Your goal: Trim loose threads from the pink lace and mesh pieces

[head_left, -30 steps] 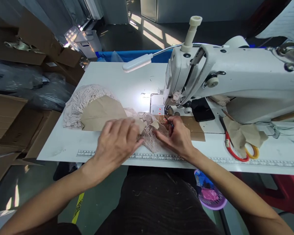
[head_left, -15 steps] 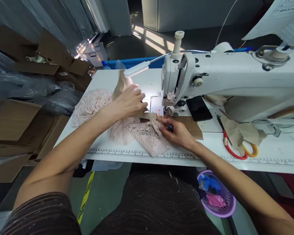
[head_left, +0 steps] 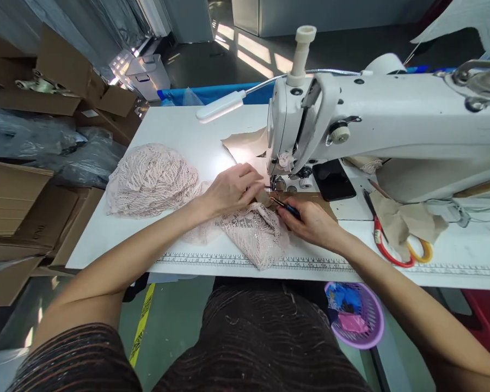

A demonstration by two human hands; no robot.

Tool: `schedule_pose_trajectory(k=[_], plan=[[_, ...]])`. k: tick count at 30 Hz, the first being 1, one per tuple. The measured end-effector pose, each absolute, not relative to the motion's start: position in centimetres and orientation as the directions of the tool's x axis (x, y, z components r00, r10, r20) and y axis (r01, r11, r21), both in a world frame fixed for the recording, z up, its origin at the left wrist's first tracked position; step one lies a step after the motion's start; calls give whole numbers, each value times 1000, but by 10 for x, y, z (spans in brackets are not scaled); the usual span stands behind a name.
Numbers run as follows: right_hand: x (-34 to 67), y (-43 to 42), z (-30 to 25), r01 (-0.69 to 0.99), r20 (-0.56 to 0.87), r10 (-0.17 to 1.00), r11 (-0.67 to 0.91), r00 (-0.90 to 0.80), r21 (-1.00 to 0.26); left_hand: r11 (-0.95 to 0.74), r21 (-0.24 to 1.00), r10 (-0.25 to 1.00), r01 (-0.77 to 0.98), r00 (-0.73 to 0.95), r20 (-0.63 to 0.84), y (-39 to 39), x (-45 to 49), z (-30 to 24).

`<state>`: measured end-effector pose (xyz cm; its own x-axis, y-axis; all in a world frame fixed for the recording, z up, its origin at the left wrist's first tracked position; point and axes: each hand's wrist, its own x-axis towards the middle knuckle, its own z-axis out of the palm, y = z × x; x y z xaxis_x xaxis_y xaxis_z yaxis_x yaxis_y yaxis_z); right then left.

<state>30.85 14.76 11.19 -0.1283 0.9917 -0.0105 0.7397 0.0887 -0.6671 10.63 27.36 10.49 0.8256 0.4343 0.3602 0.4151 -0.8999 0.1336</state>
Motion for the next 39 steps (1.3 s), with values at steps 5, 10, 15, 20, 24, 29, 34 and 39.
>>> schedule_pose_trajectory(k=[5,10,15,20,24,29,34,39], plan=[[312,155,110,729,90,992,125,-87,-673,-891,241,423,385,896,133,251,96,99],[307,156,112,781,-2,996,72,-93,-620,-881,318,374,351,927,13,257,83,94],[303,159,109,876,-102,993,-4,-51,-482,-859,354,364,369,928,-82,258,81,99],[302,165,107,940,-93,993,36,-71,-338,-824,347,458,448,887,-58,252,84,97],[298,167,111,966,-113,990,55,-86,-254,-860,327,391,392,918,-72,253,80,98],[289,170,117,983,-139,988,45,-71,-180,-863,317,374,393,920,-122,254,76,100],[279,176,122,987,-188,980,41,-70,-153,-861,321,352,394,918,-183,254,78,102],[276,179,128,995,-274,961,9,-37,-104,-847,344,318,406,905,-284,256,78,109]])
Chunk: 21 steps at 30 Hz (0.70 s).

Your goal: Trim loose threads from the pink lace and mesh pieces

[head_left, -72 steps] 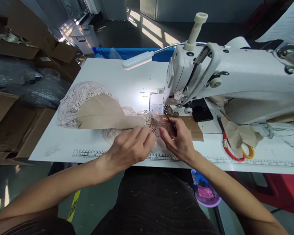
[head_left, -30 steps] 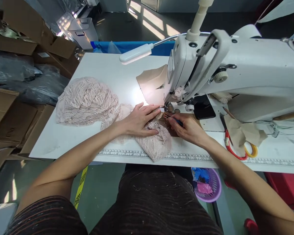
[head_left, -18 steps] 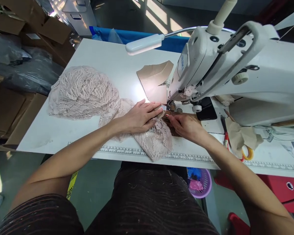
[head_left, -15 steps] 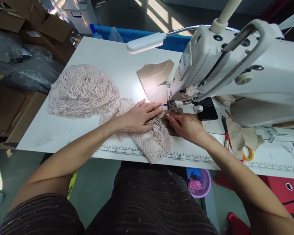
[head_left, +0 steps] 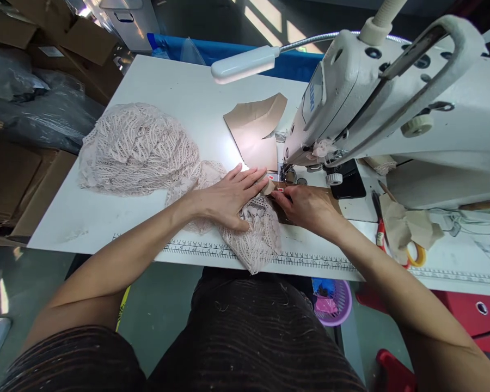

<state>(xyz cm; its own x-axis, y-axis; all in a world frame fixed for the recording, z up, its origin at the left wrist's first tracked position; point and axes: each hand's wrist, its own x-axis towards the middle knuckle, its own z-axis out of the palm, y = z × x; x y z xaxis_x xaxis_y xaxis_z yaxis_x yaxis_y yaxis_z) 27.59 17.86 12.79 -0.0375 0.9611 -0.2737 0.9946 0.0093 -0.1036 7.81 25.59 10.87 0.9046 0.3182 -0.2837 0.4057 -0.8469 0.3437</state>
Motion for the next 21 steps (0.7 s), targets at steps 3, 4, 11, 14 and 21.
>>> schedule_pose_trajectory(k=[3,4,11,14,21], plan=[[278,177,129,993,-290,957,-6,-28,-116,-839,356,311,411,900,-305,257,78,110],[279,176,129,992,-287,957,-7,-29,-126,-837,360,313,412,900,-304,257,78,110],[274,178,125,989,-266,963,-6,-35,-150,-820,392,319,417,902,-292,256,78,109],[265,177,120,991,-220,975,-39,11,-126,-822,400,312,406,908,-280,257,77,107],[278,151,112,969,-164,976,-172,143,-175,-794,504,369,340,928,-47,262,66,115]])
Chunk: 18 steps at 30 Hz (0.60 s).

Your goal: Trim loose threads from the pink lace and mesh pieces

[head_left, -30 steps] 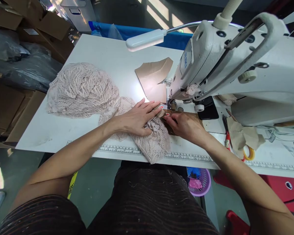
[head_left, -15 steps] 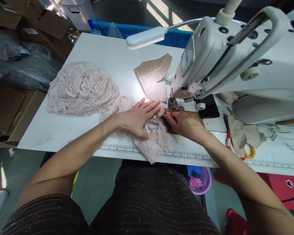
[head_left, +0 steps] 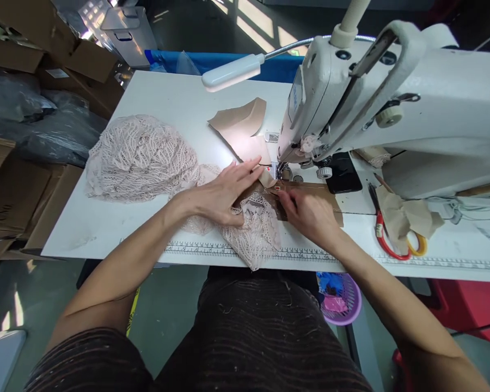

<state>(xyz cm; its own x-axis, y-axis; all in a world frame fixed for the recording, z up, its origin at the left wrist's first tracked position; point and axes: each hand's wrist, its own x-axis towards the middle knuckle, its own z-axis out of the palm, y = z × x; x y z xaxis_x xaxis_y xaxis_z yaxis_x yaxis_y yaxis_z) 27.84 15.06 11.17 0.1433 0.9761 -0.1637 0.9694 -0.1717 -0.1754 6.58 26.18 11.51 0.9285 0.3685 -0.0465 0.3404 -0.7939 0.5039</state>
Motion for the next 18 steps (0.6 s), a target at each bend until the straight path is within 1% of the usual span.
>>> schedule_pose_trajectory(k=[1,3,5,6,7,9,11,13,15,16,18], plan=[[284,146,111,962,-157,975,-188,158,-200,-775,518,414,362,910,-17,260,66,119],[292,139,111,941,-131,975,-207,177,-269,-707,522,547,477,837,-23,252,71,126],[296,135,109,909,-110,977,-211,184,-359,-631,464,672,622,737,-75,241,79,128],[297,134,108,891,-106,977,-212,184,-402,-611,415,709,674,699,-92,236,83,127],[297,134,108,873,-107,977,-211,183,-439,-609,364,728,705,679,-94,231,87,126],[295,134,106,842,-106,978,-206,177,-498,-646,298,715,703,694,-86,225,92,121],[294,133,106,809,-93,979,-201,180,-552,-690,301,667,659,740,-89,224,93,118],[295,132,107,757,-74,979,-195,191,-623,-718,340,621,608,780,-83,225,89,118],[296,130,107,678,-69,981,-177,183,-714,-706,421,612,569,790,-43,225,84,121],[296,129,106,627,-73,983,-163,166,-762,-674,492,623,551,782,-20,224,81,122],[296,128,103,511,-87,990,-131,109,-849,-542,683,679,490,734,12,221,76,123]])
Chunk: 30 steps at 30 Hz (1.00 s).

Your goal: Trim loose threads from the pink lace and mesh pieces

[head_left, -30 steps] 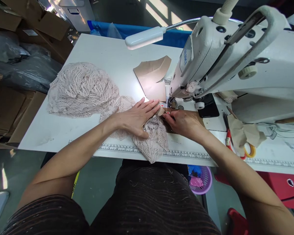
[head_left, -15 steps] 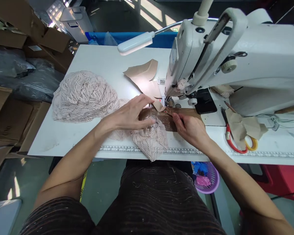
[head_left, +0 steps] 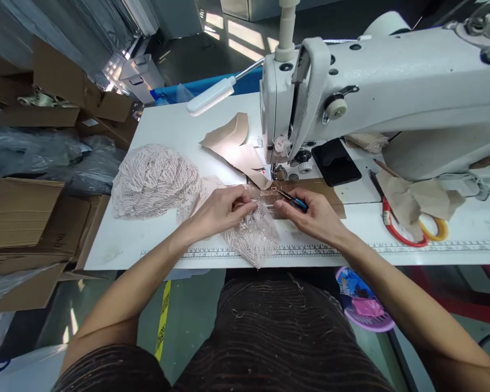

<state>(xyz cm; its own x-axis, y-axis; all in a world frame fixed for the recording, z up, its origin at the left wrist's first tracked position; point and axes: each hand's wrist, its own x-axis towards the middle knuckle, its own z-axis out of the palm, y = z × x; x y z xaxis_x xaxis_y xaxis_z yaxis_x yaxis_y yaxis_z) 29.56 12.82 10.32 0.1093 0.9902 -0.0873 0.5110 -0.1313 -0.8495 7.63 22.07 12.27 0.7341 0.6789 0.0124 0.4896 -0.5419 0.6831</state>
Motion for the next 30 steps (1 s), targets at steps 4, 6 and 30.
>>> schedule_pose_trajectory(k=[4,6,30], plan=[[290,131,100,292,-35,999,-35,6,-956,-194,947,804,254,595,5,212,73,122],[287,134,103,213,7,999,16,-44,-977,-76,981,822,180,569,-40,208,74,123],[253,149,112,-253,-148,987,-128,60,-959,96,986,781,139,604,-161,203,87,131]])
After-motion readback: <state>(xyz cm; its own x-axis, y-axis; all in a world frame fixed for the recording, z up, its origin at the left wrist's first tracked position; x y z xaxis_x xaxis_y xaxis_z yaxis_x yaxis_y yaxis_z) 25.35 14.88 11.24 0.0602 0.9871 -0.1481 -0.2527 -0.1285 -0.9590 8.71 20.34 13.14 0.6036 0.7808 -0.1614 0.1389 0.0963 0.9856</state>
